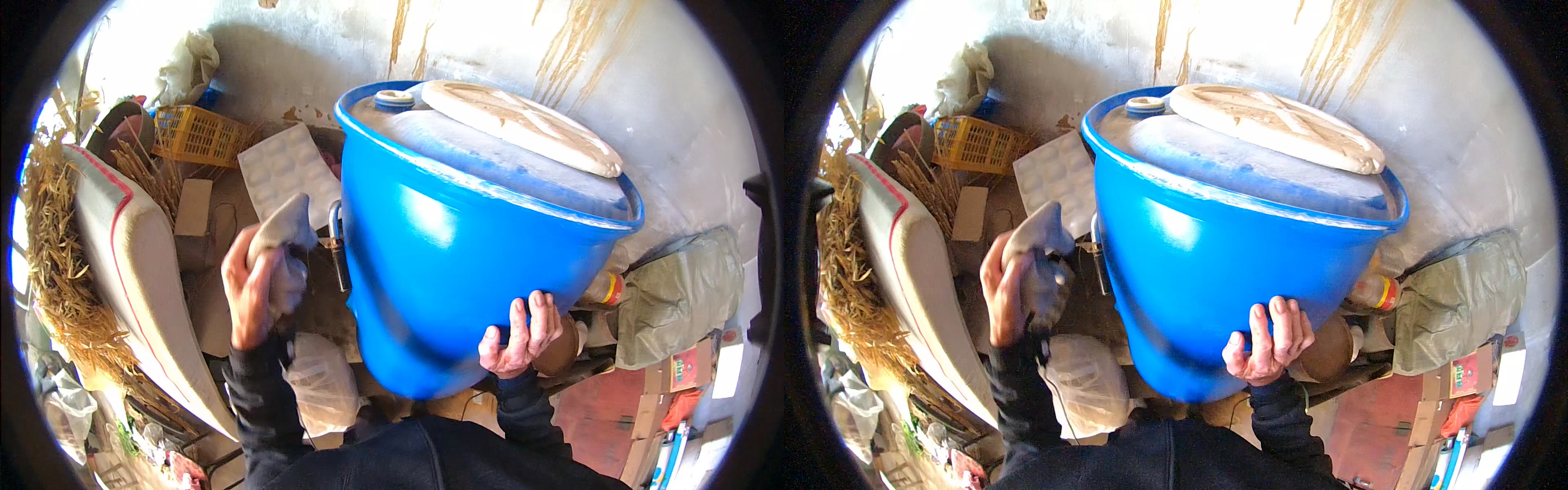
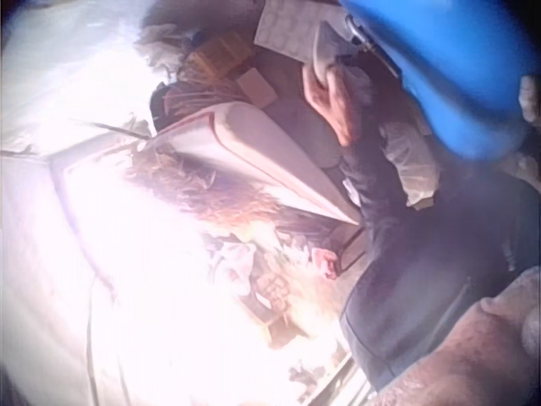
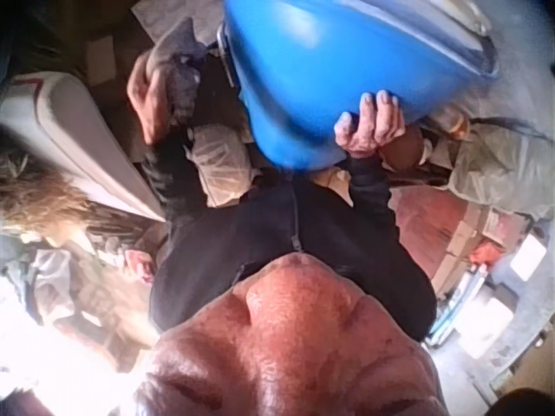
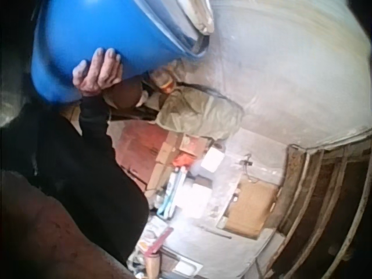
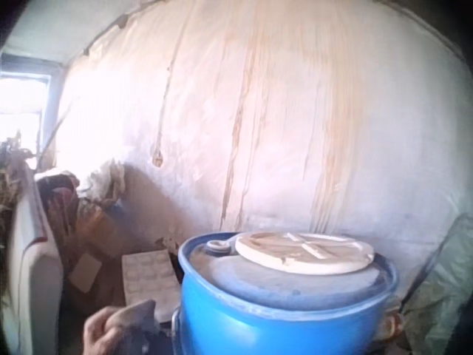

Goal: The person wipes the exterior of a large blue plastic container with a cloth. They rotate the container to clean different sides, including the lid, body, and handle, using both hands to hold and maneuver the container while wiping.

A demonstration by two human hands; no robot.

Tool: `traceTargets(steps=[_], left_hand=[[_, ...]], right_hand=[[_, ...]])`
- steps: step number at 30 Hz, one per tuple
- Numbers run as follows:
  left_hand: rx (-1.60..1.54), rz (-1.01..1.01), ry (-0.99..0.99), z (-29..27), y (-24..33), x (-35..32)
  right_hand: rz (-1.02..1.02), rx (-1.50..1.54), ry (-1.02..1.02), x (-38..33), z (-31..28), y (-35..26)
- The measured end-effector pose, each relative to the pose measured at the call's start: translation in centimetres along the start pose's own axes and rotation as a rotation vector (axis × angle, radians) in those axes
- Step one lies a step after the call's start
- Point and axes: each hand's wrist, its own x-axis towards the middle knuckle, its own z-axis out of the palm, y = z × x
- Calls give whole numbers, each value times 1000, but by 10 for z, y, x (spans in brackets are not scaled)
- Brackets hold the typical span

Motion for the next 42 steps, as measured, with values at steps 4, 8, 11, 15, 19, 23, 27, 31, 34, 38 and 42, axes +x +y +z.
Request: traceTargets(steps=[4, 8, 11, 15, 19, 23, 27, 31, 34, 38, 42], left_hand=[[-367, -191, 20, 40, 40, -79], [-519, -293, -53, 105, 60, -134], [-602, -311, -194, 142, 72, -163], [-694, -225, -402, 189, 83, -195], [-763, -306, -528, 209, 87, -203], [-174, 20, -580, 213, 91, -195], [303, 432, -279, 217, 91, -176], [681, 581, -248, 230, 80, -166], [784, 573, -217, 243, 68, -178], [837, 543, -176, 253, 56, -184], [864, 597, -160, 258, 53, -184]], right_hand=[[19, 46, 2, 10, -6, 0], [76, 213, -93, 18, -24, 4], [161, 620, -182, 17, -51, 2], [345, 1000, -287, 5, -83, -27], [490, 968, -203, -13, -108, -6], [515, 821, -198, -24, -129, 38], [621, 660, 81, -21, -119, 102], [819, 671, 258, -6, -83, 158], [678, 654, 176, 0, -56, 159], [492, 660, 88, -17, -69, 115], [373, 710, -112, -25, -84, 94]])
